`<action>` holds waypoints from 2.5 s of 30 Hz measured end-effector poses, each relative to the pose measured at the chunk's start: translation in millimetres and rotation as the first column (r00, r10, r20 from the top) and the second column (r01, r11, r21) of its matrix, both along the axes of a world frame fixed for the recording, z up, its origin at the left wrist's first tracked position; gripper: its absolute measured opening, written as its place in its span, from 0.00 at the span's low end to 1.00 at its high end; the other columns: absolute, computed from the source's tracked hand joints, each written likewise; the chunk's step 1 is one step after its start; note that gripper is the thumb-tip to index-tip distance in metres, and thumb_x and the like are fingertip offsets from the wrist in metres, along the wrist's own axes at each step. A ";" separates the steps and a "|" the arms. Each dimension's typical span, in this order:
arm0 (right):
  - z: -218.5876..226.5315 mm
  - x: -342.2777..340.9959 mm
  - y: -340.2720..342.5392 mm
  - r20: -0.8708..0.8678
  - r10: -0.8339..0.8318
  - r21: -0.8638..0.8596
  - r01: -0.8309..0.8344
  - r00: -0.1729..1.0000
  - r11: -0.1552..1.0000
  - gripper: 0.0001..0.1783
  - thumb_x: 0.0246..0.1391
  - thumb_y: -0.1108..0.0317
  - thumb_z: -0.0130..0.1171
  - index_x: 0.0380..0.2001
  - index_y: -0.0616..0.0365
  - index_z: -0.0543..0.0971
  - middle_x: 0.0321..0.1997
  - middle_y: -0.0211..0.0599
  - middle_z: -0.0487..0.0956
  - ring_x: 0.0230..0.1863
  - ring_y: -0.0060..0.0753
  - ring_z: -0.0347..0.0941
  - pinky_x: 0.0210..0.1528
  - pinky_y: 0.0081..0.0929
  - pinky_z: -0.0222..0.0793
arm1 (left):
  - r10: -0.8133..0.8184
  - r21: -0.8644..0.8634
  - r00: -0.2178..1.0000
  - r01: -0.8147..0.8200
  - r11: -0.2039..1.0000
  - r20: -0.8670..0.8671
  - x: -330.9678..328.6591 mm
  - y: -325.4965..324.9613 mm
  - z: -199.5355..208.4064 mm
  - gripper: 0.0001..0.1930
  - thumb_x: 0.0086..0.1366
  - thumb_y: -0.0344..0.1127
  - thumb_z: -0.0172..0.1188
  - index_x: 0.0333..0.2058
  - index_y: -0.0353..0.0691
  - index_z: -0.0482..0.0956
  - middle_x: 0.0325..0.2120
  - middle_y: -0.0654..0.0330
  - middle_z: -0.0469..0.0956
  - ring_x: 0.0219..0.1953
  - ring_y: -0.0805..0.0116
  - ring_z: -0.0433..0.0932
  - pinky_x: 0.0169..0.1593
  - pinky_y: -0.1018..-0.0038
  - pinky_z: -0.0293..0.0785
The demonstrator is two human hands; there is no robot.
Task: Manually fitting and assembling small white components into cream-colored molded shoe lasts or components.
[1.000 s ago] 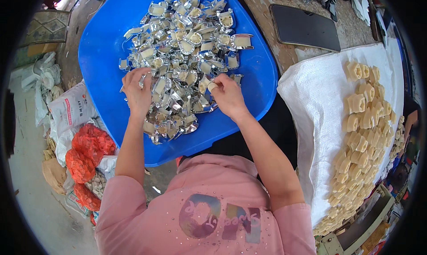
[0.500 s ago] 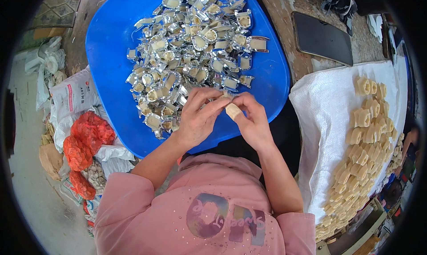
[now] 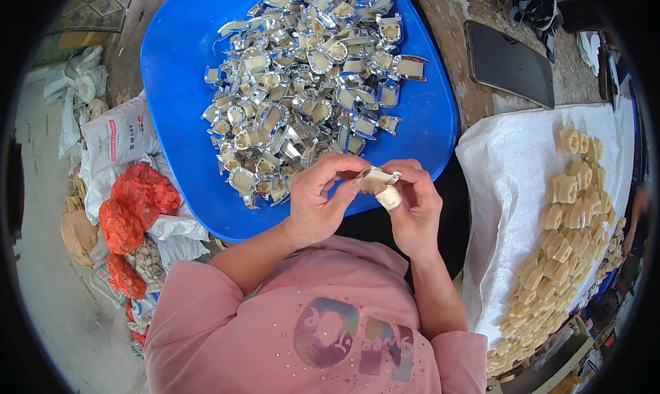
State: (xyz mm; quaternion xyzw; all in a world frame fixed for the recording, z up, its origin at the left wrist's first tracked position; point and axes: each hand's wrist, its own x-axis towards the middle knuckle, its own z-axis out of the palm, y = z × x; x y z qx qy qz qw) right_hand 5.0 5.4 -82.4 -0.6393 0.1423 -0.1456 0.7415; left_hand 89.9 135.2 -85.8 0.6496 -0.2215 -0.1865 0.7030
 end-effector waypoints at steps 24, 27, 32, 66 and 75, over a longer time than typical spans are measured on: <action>12.7 -3.3 8.8 0.050 -0.155 -0.283 0.163 0.987 0.945 0.13 0.48 0.87 0.54 0.37 0.61 0.71 0.34 0.37 0.68 0.34 0.27 0.65 0.35 0.20 0.64 | 0.003 0.075 0.998 0.002 0.997 -0.068 -8.0 -13.1 4.8 0.08 0.65 0.33 0.57 0.34 0.32 0.74 0.27 0.59 0.75 0.27 0.78 0.75 0.31 0.79 0.74; 12.8 -4.3 9.2 0.041 -0.146 -0.302 0.152 0.988 0.941 0.14 0.48 0.88 0.54 0.37 0.62 0.71 0.35 0.37 0.68 0.34 0.27 0.65 0.36 0.20 0.64 | 0.038 0.048 0.996 -0.034 0.998 -0.086 -7.9 -15.6 2.4 0.03 0.60 0.25 0.56 0.33 0.33 0.75 0.25 0.57 0.74 0.21 0.73 0.73 0.24 0.78 0.68; 14.8 -3.2 8.8 0.035 -0.165 -0.260 0.168 0.986 0.951 0.13 0.49 0.87 0.53 0.37 0.62 0.71 0.35 0.37 0.69 0.35 0.26 0.65 0.37 0.22 0.67 | 0.020 0.021 0.989 -0.017 1.000 -0.144 -9.3 -17.6 5.4 0.04 0.60 0.25 0.57 0.34 0.32 0.75 0.27 0.57 0.74 0.23 0.72 0.73 0.26 0.78 0.69; -33.3 34.5 -26.3 -0.227 -0.199 -0.655 0.002 0.953 0.756 0.17 0.45 0.86 0.58 0.40 0.59 0.75 0.52 0.44 0.70 0.39 0.35 0.74 0.37 0.26 0.72 | -0.031 0.594 0.845 -0.349 0.725 0.534 22.2 57.2 -53.3 0.07 0.50 0.25 0.66 0.30 0.37 0.79 0.26 0.57 0.74 0.23 0.63 0.75 0.27 0.69 0.73; -17.6 26.7 9.0 -0.206 0.162 -0.365 -0.229 0.965 0.902 0.19 0.43 0.78 0.66 0.42 0.59 0.77 0.45 0.41 0.75 0.41 0.37 0.74 0.42 0.28 0.72 | 0.148 0.256 0.867 -0.297 0.920 0.475 17.8 61.9 -34.2 0.07 0.51 0.17 0.62 0.29 0.35 0.79 0.29 0.56 0.76 0.27 0.67 0.75 0.30 0.75 0.71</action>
